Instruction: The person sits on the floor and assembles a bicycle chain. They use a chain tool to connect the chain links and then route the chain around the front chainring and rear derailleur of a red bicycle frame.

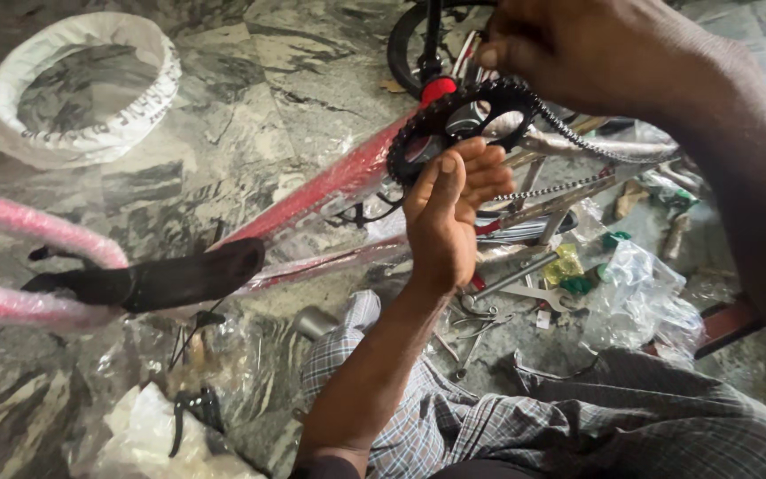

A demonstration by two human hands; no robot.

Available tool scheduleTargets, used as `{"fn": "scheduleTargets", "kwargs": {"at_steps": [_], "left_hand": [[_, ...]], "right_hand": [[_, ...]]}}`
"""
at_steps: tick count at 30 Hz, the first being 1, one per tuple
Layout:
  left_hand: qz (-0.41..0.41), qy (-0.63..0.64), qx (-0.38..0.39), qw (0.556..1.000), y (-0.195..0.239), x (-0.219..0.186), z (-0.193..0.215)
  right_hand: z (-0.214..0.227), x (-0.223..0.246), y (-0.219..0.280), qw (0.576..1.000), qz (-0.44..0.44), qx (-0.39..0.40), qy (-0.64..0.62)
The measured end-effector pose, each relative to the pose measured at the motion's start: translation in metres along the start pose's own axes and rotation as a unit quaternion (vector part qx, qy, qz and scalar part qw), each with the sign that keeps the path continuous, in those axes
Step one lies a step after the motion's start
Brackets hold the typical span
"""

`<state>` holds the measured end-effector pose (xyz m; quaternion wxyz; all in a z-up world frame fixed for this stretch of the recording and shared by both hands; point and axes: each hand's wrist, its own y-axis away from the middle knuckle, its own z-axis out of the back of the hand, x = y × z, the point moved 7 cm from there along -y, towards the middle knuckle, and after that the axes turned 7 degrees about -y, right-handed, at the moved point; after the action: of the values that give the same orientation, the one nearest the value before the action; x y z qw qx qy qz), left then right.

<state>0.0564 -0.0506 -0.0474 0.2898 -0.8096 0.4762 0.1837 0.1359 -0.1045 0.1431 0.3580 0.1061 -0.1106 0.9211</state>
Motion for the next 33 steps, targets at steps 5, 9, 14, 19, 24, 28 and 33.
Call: {"fn": "scheduleTargets", "kwargs": {"at_steps": [5, 9, 14, 19, 24, 28, 33], "left_hand": [[0.034, 0.099, 0.019, 0.994, -0.015, 0.003, -0.024], [0.020, 0.131, 0.023, 0.991, -0.012, 0.000, -0.025], [0.021, 0.165, 0.035, 0.985, -0.009, -0.002, -0.026], [0.025, 0.189, 0.062, 0.980, -0.011, -0.004, -0.029], [0.052, 0.229, 0.087, 0.968, -0.012, 0.001, -0.032], [0.054, 0.255, 0.103, 0.960, -0.015, 0.003, -0.033], [0.047, 0.272, 0.098, 0.956, -0.019, 0.003, -0.035]], "right_hand": [[0.005, 0.019, -0.003, 0.972, 0.197, -0.050, 0.116], [0.009, 0.042, 0.003, 0.954, 0.281, -0.043, 0.091], [0.024, 0.059, 0.015, 0.937, 0.347, 0.002, -0.023], [0.011, 0.036, -0.007, 0.958, 0.258, -0.041, 0.114], [0.005, 0.043, -0.006, 0.943, 0.321, -0.019, 0.091], [0.026, 0.065, 0.010, 0.914, 0.406, 0.011, 0.012], [0.025, 0.054, 0.003, 0.958, 0.283, -0.020, 0.042]]}}
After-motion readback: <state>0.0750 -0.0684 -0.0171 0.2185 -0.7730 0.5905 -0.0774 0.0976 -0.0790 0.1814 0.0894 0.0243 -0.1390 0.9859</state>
